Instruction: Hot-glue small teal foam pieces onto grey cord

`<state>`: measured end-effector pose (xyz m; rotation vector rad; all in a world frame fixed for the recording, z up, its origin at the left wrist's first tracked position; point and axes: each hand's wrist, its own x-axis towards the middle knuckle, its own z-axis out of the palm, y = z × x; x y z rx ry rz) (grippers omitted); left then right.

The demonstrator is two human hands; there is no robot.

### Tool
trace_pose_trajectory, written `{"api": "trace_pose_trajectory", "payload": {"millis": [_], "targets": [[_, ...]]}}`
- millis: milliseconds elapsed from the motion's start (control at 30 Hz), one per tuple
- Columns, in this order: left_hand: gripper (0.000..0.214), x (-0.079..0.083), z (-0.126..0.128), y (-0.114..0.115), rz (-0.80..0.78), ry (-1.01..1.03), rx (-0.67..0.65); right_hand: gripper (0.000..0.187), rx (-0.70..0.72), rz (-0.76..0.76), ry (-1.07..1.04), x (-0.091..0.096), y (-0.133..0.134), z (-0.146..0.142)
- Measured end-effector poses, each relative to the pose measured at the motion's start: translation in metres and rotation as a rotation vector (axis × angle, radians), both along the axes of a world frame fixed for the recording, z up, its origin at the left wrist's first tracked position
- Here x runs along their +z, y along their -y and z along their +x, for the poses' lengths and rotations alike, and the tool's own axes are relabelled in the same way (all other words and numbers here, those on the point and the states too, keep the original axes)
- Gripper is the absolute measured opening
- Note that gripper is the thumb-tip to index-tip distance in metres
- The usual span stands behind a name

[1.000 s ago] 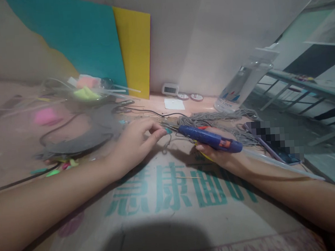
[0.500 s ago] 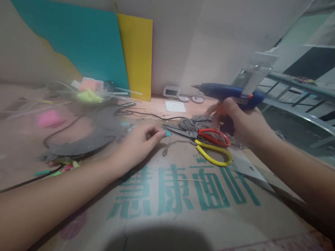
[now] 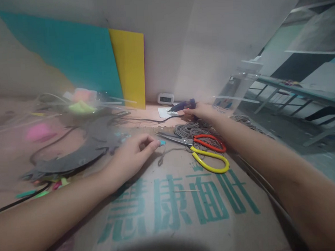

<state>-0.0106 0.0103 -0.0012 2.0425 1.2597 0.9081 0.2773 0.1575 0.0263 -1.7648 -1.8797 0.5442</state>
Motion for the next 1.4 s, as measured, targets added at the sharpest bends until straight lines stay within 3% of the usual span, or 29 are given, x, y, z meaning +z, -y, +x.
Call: {"api": "trace_pose_trajectory", "payload": {"millis": [267,333,400,467,533,633,733,800,867,933,1033,1200,1400], "targets": [[0.033,0.002,0.000,0.001,0.033,0.025,0.008,0.046,-0.006,0.112,0.353,0.010,0.022,0.011],[0.032,0.003,0.001,0.002,0.040,0.037,0.022,0.046,-0.023,0.201,0.443,0.014,0.038,0.013],[0.031,0.005,0.001,0.003,0.047,0.050,0.051,0.036,-0.015,0.402,0.524,0.018,0.059,0.007],[0.031,0.007,0.001,0.004,0.059,0.058,0.075,0.026,0.078,0.478,0.314,0.021,0.086,-0.009],[0.030,0.008,0.001,0.005,0.084,0.069,0.095,0.026,0.186,0.308,-0.117,0.021,0.116,-0.033],[0.028,0.009,0.001,0.005,0.115,0.089,0.112,0.041,0.301,-0.194,-0.626,0.015,0.156,-0.071],[0.028,0.010,0.000,0.006,0.110,0.106,0.109,0.059,0.368,-0.518,-0.849,0.003,0.174,-0.096],[0.028,0.009,0.000,0.005,0.106,0.113,0.109,0.064,0.392,-0.643,-0.954,-0.005,0.175,-0.102],[0.028,0.008,-0.001,0.005,0.110,0.112,0.110,0.057,0.402,-0.697,-0.987,-0.009,0.170,-0.101],[0.027,0.008,-0.001,0.004,0.124,0.103,0.113,0.038,0.396,-0.641,-0.915,-0.010,0.163,-0.095],[0.026,0.009,-0.001,0.004,0.141,0.102,0.112,0.018,0.343,-0.362,-0.715,-0.009,0.156,-0.082],[0.026,0.010,0.000,0.005,0.099,0.089,0.094,0.016,0.283,0.049,-0.397,-0.011,0.154,-0.068],[0.027,0.009,0.003,0.006,0.079,0.020,0.066,0.014,0.223,0.235,-0.241,-0.012,0.158,-0.070]]}}
